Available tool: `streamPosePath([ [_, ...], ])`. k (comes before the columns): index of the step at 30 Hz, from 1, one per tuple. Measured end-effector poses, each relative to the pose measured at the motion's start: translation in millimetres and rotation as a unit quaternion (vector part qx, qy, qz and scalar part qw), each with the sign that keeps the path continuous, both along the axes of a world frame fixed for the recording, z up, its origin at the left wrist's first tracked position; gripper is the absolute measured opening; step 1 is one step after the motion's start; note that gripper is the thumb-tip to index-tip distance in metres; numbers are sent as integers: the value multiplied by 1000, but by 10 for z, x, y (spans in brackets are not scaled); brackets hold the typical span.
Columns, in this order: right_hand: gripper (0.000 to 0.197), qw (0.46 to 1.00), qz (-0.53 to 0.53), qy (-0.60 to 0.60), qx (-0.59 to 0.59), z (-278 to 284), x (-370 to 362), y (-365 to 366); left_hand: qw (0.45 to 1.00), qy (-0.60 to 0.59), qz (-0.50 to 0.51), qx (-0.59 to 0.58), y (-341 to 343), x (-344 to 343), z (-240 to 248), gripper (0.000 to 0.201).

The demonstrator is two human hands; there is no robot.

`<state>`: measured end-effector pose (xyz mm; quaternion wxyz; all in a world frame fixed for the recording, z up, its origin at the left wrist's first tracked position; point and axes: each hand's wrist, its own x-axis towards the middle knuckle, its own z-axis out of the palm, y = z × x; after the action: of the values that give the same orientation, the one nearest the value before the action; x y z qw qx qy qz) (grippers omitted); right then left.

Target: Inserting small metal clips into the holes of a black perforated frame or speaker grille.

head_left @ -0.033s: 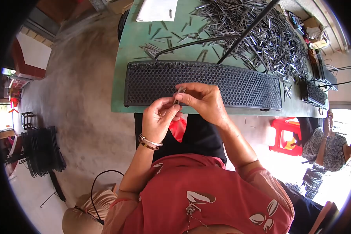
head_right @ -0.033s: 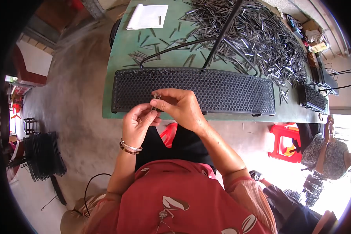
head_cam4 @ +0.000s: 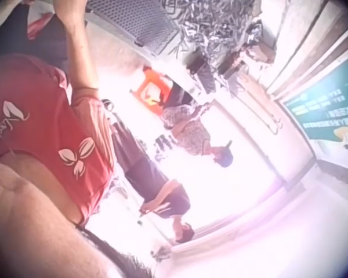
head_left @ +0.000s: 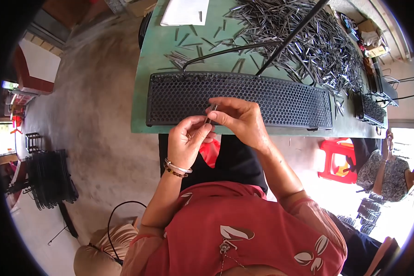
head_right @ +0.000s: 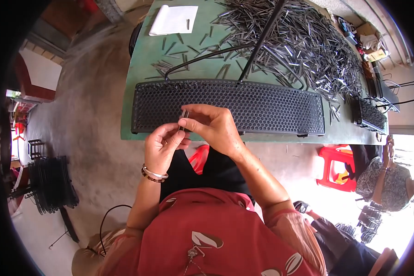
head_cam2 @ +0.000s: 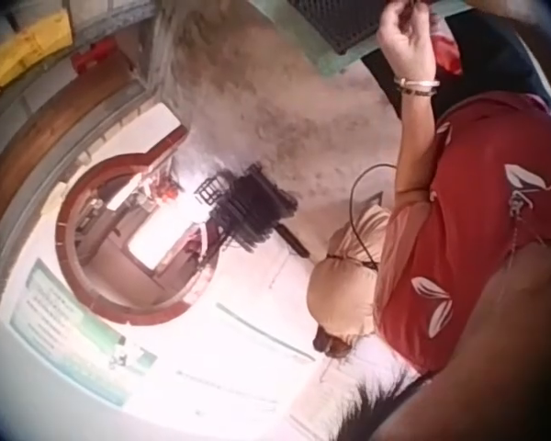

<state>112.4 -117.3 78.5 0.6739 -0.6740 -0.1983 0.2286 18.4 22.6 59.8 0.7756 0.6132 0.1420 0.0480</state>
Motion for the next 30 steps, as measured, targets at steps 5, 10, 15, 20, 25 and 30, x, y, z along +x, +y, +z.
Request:
streamPosePath([
  [5, 26, 995, -9, 69, 69, -186, -29, -119, 998, 34, -8, -46, -69, -24, -52, 23],
  [10, 21, 994, -21, 73, 73, -230, -41, -161, 993, 53, -14, -106, -133, -13, -35, 24],
  [15, 20, 990, -32, 100, 90, -202, -61, -167, 990, 54, -15, -126, -164, -6, -54, 24],
  [20, 20, 991, -39, 104, 76, -229, -70, -181, 991, 58, -1, -117, -209, 4, -52, 22],
  [25, 21, 994, -68, 67, 44, -215, -96, -169, 995, 38, 24, -94, -254, 9, -67, 21],
  [30, 21, 994, -73, 70, 47, -193, -112, -161, 993, 42, 22, -110, -249, 14, -53, 22],
])
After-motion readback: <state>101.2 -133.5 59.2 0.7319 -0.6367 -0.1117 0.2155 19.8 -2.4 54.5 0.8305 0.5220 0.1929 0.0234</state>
